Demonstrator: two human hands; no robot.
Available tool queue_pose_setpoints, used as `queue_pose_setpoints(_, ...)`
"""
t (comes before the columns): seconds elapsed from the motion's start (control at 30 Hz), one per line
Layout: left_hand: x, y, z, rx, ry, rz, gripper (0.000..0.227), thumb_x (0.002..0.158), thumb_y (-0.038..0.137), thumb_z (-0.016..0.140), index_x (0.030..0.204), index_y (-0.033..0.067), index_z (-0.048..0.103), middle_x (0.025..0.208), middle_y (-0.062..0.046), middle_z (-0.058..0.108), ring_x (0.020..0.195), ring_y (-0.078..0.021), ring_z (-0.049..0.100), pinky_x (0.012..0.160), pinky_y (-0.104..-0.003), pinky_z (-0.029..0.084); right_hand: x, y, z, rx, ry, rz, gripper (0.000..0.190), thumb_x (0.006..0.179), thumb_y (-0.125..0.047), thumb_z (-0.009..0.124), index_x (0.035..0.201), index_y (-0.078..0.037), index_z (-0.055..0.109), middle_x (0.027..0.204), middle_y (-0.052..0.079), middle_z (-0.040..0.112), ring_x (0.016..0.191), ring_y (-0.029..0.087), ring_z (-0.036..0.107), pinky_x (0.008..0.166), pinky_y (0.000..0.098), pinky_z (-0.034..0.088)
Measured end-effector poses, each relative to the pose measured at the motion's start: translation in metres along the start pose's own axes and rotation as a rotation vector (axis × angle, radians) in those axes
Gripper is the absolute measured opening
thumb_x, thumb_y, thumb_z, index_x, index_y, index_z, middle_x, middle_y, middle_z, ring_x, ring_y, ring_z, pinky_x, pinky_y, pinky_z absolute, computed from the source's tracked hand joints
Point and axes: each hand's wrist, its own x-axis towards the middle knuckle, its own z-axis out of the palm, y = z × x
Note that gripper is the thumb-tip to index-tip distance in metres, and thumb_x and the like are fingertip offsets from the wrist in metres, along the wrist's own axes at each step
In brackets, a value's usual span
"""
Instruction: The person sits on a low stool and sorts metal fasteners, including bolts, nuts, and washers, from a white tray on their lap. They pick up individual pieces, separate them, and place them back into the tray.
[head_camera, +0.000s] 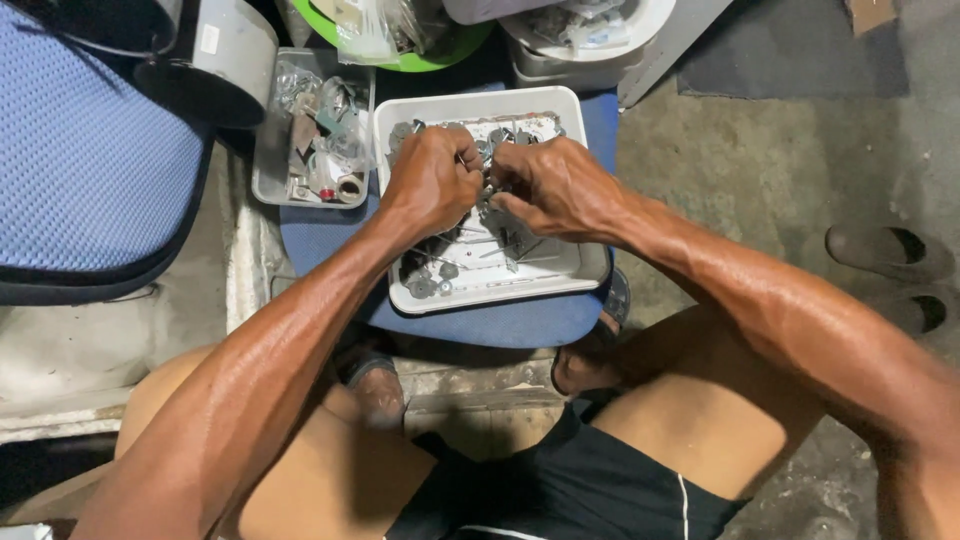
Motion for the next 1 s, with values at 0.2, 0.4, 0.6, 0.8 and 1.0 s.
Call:
queue_pose_setpoints(0.2, 0.010, -0.029, -0.011, 0.252, 0.040, -0.133, 0.009, 0.084, 0.008, 0.064, 0.078, 0.0097, 0.070, 0.072, -0.018, 0.071, 0.073, -0.0397, 0.074, 0.063, -0.049, 0.059, -0.006, 0.010, -0.013, -0.052, 0.241, -0.013, 0.017, 0.089, -0.012, 0.078, 0.100, -0.007, 0.066, 0.074, 0.011, 0.068, 0.066, 0.027, 0.068, 0.060, 0.0391, 0.054)
queue_pose_setpoints(0.4, -0.005, 0.003, -0.017, 0.419, -0.201, 0.066, 0.020, 0.085, 0.010, 0.072, 0.102, 0.0012, 0.076, 0.093, -0.032, 0.072, 0.095, -0.0514, 0.073, 0.080, -0.057, 0.061, -0.013, -0.002, -0.013, -0.063, 0.233, -0.058, 0.027, 0.089, -0.003, 0.071, 0.116, -0.007, 0.069, 0.101, 0.016, 0.077, 0.089, 0.033, 0.075, 0.077, 0.0432, 0.058)
queue_pose_setpoints(0.6, 0.022, 0.010, -0.010, 0.505, -0.299, -0.075, 0.017, 0.087, 0.011, 0.071, 0.092, -0.0034, 0.077, 0.091, -0.028, 0.074, 0.094, -0.0496, 0.074, 0.076, -0.061, 0.060, -0.034, 0.012, 0.023, -0.249, 0.184, 0.004, 0.019, 0.088, -0.008, 0.073, 0.107, -0.010, 0.074, 0.095, 0.017, 0.071, 0.087, 0.040, 0.070, 0.075, 0.0503, 0.057)
queue_pose_setpoints(0.8, -0.002, 0.026, -0.038, 0.580, -0.360, 0.092, 0.018, 0.086, -0.005, 0.062, 0.095, -0.0077, 0.077, 0.095, -0.029, 0.075, 0.095, -0.0530, 0.073, 0.080, -0.064, 0.060, -0.038, 0.002, 0.043, -0.246, 0.264, 0.076, 0.016, 0.088, -0.009, 0.071, 0.104, -0.014, 0.072, 0.099, 0.012, 0.071, 0.093, 0.036, 0.069, 0.076, 0.0448, 0.057)
queue_pose_setpoints(1.0, 0.005, 0.024, -0.035, 0.574, -0.303, 0.104, 0.019, 0.083, -0.002, 0.069, 0.099, -0.0031, 0.079, 0.095, -0.027, 0.076, 0.097, -0.0529, 0.072, 0.082, -0.063, 0.060, -0.025, 0.008, 0.053, -0.302, 0.318, 0.118, 0.029, 0.088, -0.014, 0.071, 0.116, -0.019, 0.069, 0.106, 0.010, 0.067, 0.093, 0.034, 0.069, 0.081, 0.0487, 0.058)
